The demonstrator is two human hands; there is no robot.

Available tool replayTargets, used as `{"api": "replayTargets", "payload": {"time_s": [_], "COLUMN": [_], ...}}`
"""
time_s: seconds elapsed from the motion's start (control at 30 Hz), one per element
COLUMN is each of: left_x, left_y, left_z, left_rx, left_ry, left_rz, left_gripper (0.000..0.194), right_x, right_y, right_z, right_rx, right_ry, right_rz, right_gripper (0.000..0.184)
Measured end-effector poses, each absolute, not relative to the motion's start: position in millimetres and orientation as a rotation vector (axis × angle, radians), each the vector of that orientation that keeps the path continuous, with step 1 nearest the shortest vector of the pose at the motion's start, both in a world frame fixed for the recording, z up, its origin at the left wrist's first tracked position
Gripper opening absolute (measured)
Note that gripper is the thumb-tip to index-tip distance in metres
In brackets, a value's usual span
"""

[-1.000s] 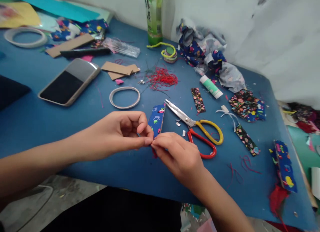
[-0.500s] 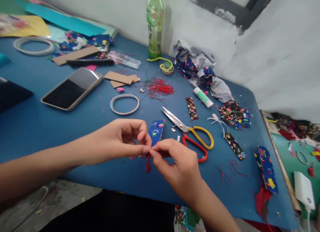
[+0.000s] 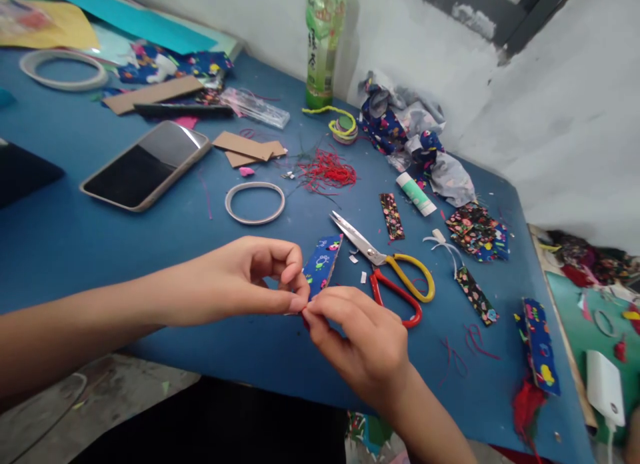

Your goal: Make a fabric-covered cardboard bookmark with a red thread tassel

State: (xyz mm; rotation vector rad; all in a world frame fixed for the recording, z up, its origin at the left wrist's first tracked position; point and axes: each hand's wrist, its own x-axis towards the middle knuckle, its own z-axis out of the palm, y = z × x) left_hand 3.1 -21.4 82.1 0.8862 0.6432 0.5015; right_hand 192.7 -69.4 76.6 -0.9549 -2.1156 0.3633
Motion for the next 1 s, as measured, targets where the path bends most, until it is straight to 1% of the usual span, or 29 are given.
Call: {"api": "replayTargets", "payload": {"time_s": [0.23,0.43,0.57,0.87,1.0], "left_x": [1.1,2.0,4.1,4.2,3.9], "left_y": [-21.1,-27.9,-31.6,-31.9,-31.1], "left_z": [85.3,83.8,82.6,81.5,83.0], "left_rx": [0.913,1.079,1.062,0.988,1.000], "left_ry": [0.674,0.717,0.721,0.774,0.810], "left_rz": [0.452,0.566,0.569,0.595,0.646], "left_gripper": [0.028,0.032,0.037,0.043,0.041], "right_x": [190.4,189.8,189.5,188.6,188.0], "right_y": [-70.3,-73.2,-72.8,-75.8,-78.6], "right_z": [78.6,80.4,81.0,82.1,81.8], "right_rx": [-0.954,-0.953,-0.959,-1.003,-1.040], "right_ry": [-2.108,-2.120,-2.124,-2.153,-2.179], "right_rz": [0.316,0.324,0.307,0.104,-0.013], "right_gripper": [0.019,0.018,0.015,0.014,0.014]}}
